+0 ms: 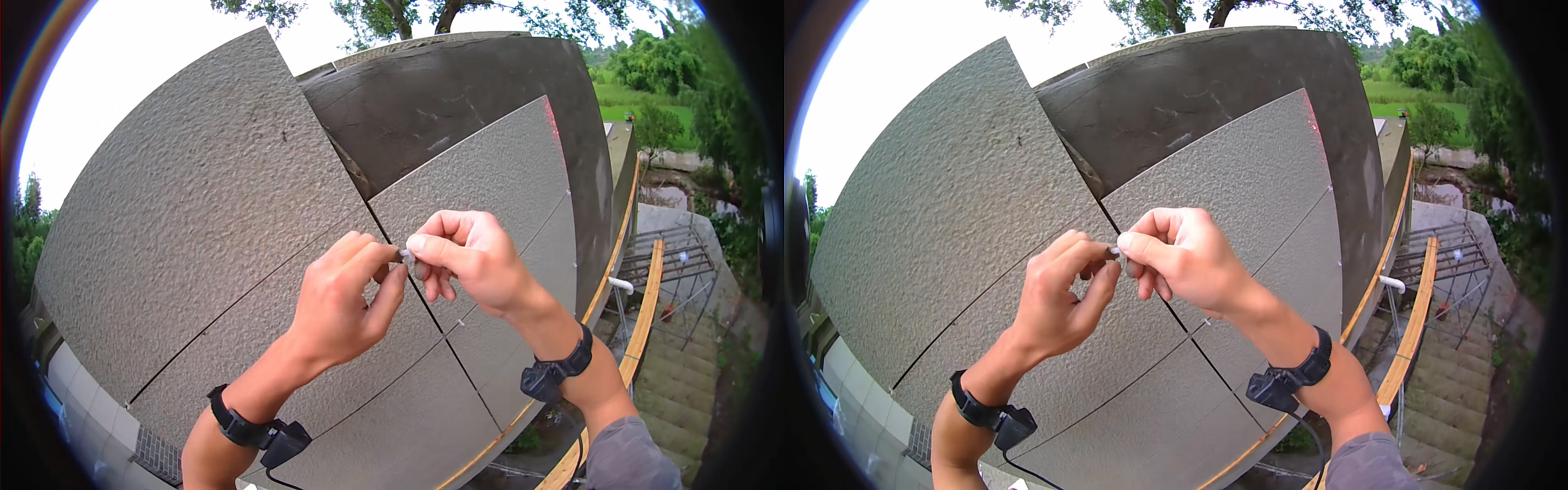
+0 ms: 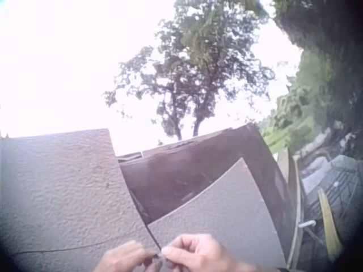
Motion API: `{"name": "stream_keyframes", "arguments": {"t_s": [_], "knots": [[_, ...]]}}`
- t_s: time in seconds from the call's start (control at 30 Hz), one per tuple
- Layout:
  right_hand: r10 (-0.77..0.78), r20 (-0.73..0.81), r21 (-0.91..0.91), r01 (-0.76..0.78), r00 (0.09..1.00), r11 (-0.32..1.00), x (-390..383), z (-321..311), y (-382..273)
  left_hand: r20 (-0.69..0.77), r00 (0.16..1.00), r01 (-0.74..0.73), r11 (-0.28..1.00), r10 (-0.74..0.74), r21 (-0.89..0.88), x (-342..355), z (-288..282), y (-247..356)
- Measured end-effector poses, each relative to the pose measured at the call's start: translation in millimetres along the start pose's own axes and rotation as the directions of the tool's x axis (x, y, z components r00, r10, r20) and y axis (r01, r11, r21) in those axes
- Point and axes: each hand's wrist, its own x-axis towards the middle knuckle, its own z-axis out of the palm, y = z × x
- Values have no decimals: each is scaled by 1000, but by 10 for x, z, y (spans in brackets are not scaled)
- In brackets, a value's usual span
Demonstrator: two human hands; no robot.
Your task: Spreading mortar onto the back of a large stone-textured exterior tile and mounting it onto a corner column.
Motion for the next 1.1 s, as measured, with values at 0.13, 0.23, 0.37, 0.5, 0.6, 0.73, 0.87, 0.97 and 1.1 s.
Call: {"name": "stream_keyframes", "arguments": {"t_s": [0.13, 0.23, 0.37, 0.5, 0.6, 0.73, 0.87, 0.97, 1.1], "knots": [[-25, -34, -66, 23, 999, 998, -110, 78, -38, -28, 996, -87, 994, 89, 58, -4, 17, 56], [-51, -57, -126, 43, 997, 991, -182, 124, -61, -28, 990, -136, 984, 140, 118, -25, 26, 82], [-77, -97, -211, 55, 992, 976, -249, 184, -60, -32, 989, -140, 978, 147, 154, -54, 62, 141], [-20, -71, -80, 14, 997, 997, -243, 181, -37, -65, 986, -140, 977, 152, 164, -110, 53, 141], [76, -48, 56, -73, 996, 996, -243, 108, -3, -60, 988, -135, 988, 139, 77, -136, 108, 98], [140, -13, 117, -138, 990, 983, -257, 99, 11, -36, 997, -74, 997, 75, 29, -147, 66, 175], [161, 20, 158, -162, 987, 974, -258, 90, 27, -10, 996, -93, 994, 94, 55, -163, 42, 154], [238, 25, 235, -237, 971, 943, -244, 45, 74, -9, 995, -101, 993, 101, 62, -205, 38, 21], [261, 44, 266, -264, 964, 927, -235, 14, 93, -29, 997, -65, 997, 67, 43, -246, 1, 23]]}}
